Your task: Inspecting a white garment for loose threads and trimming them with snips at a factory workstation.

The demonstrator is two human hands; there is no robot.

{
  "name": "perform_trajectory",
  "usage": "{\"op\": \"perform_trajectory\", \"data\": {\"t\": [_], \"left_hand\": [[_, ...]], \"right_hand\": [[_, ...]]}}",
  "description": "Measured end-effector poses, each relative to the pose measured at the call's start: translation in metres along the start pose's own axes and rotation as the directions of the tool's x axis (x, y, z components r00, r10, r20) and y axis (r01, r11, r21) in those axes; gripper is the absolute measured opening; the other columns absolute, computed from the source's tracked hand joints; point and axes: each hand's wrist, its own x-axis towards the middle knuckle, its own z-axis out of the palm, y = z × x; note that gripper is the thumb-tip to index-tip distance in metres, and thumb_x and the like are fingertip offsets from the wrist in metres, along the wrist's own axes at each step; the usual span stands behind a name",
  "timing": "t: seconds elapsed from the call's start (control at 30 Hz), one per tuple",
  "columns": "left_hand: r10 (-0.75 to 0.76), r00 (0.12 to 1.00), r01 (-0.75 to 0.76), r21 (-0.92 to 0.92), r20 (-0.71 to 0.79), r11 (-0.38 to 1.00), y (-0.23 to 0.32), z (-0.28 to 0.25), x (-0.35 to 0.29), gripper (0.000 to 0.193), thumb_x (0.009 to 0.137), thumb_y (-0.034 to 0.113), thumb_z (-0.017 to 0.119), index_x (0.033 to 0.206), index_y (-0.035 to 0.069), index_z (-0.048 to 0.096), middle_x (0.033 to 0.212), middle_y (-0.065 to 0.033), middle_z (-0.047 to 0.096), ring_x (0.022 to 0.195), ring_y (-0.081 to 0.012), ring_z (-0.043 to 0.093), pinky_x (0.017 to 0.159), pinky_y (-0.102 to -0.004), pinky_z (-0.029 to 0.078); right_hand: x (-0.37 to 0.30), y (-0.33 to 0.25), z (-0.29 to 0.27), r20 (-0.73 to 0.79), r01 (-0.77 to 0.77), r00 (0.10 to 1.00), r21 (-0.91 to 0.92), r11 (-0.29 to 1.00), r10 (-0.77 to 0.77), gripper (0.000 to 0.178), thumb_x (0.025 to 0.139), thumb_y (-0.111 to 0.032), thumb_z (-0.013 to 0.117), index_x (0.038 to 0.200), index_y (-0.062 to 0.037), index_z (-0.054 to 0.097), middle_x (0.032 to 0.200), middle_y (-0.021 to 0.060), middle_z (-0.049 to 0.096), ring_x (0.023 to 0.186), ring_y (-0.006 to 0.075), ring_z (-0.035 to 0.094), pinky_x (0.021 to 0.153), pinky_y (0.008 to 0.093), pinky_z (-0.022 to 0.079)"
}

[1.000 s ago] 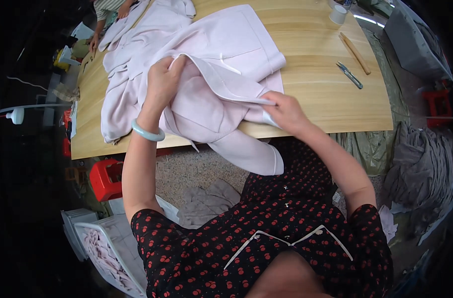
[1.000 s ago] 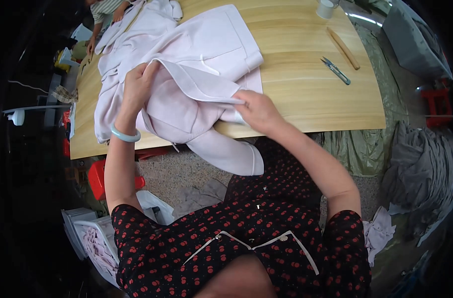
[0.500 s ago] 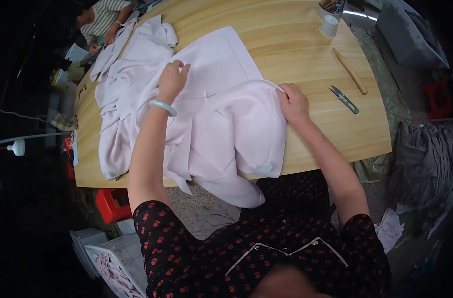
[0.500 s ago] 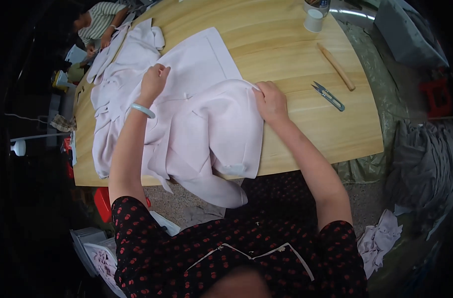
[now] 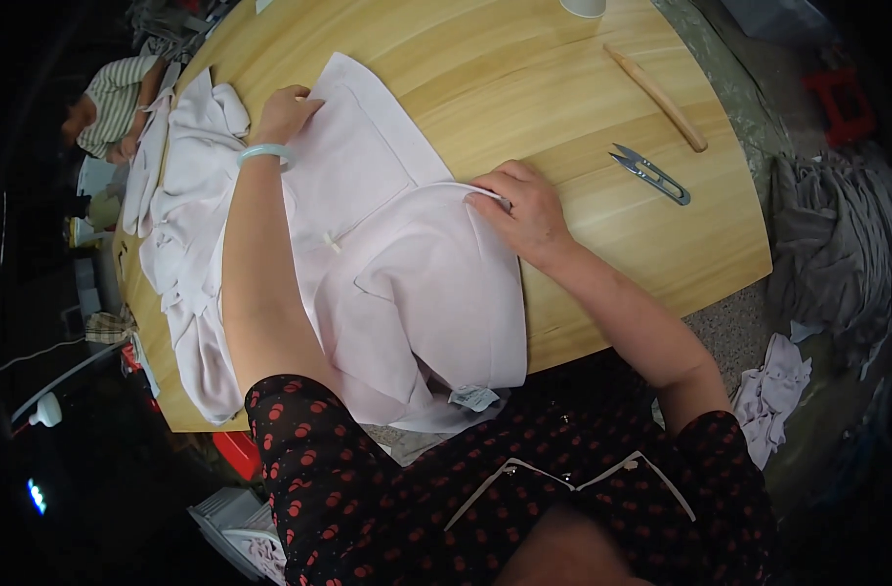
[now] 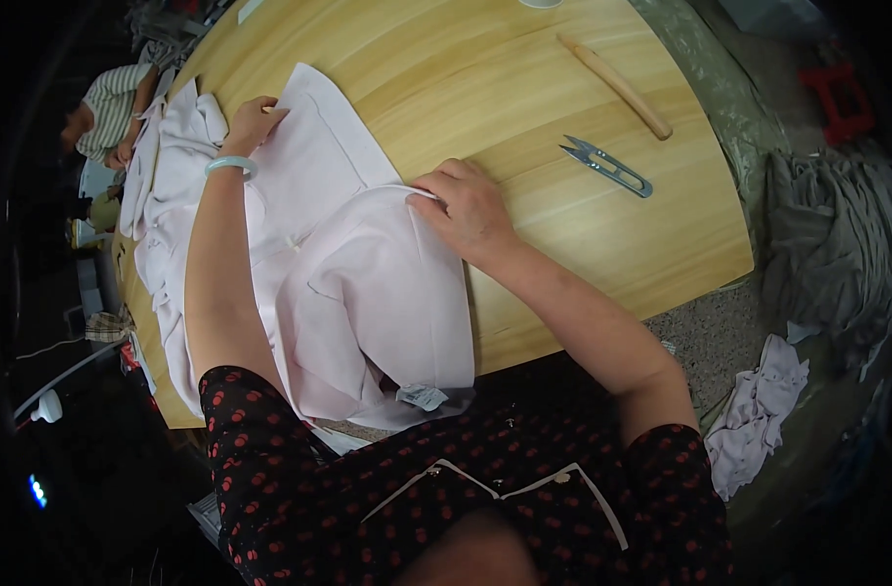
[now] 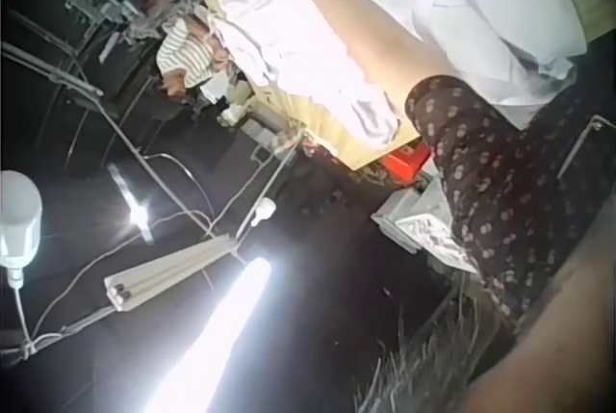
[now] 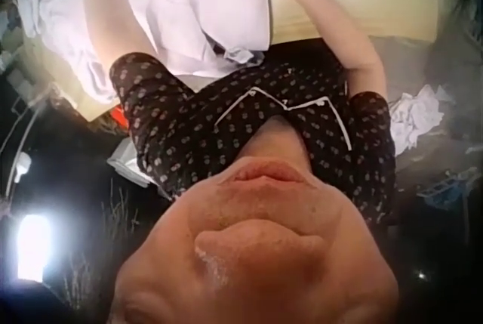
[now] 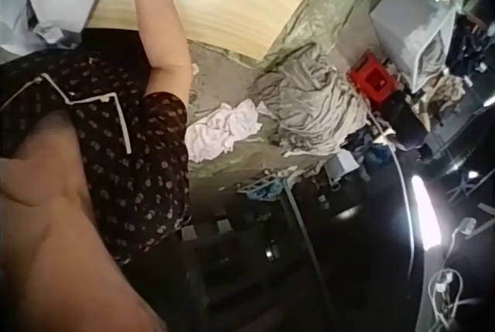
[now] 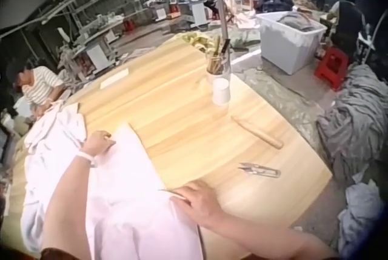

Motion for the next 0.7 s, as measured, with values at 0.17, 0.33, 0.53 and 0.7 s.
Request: {"op": "perform_trajectory", "data": {"t": [0.17,0.33,0.53,0.7], "left_hand": [[0.170,0.970,-0.162,0.059,-0.172,0.985,0.012,0.006,-0.045,0.018,0.074,0.018,0.056,0.079,0.002,0.062,0.074,-0.0223,0.059,0.072,-0.0369,0.058,0.068,-0.0398,0.045],[0.255,0.775,-0.291,0.031,-0.579,0.956,0.037,-0.063,-0.100,0.016,0.074,0.016,0.054,0.078,0.002,0.060,0.070,-0.0195,0.060,0.068,-0.0361,0.058,0.064,-0.0392,0.046],[0.165,0.361,-0.520,-0.051,-0.918,0.853,0.118,-0.094,-0.251,0.007,0.072,0.008,0.057,0.076,0.002,0.058,0.059,-0.0107,0.057,0.053,-0.0224,0.054,0.051,-0.0306,0.044],[0.476,0.865,-0.492,-0.080,-0.159,0.867,0.104,0.049,-0.320,0.029,0.073,0.007,0.050,0.102,0.006,0.053,0.073,-0.0195,0.061,0.068,-0.0371,0.059,0.062,-0.0461,0.047]], "right_hand": [[0.000,0.004,-0.008,0.086,0.008,0.996,-0.023,1.000,-0.006,0.013,0.073,-0.013,0.065,0.084,-0.0056,0.063,0.078,0.0088,0.056,0.069,0.0251,0.054,0.060,0.0333,0.044],[0.027,-0.042,-0.035,0.206,0.294,0.951,-0.391,0.872,-0.229,0.013,0.072,-0.011,0.064,0.085,-0.0078,0.063,0.076,0.0088,0.056,0.069,0.0273,0.054,0.060,0.0352,0.045],[-0.016,-0.188,-0.077,-0.117,0.780,0.614,-0.065,0.622,-0.781,0.028,0.059,-0.007,0.064,0.087,-0.0075,0.067,0.079,0.0036,0.058,0.062,0.0177,0.057,0.052,0.0261,0.045],[-0.102,-0.124,-0.052,0.209,0.605,0.774,0.036,0.796,-0.598,0.024,0.064,-0.002,0.063,0.087,-0.0054,0.065,0.077,0.0054,0.058,0.065,0.0197,0.059,0.054,0.0283,0.048]]}}
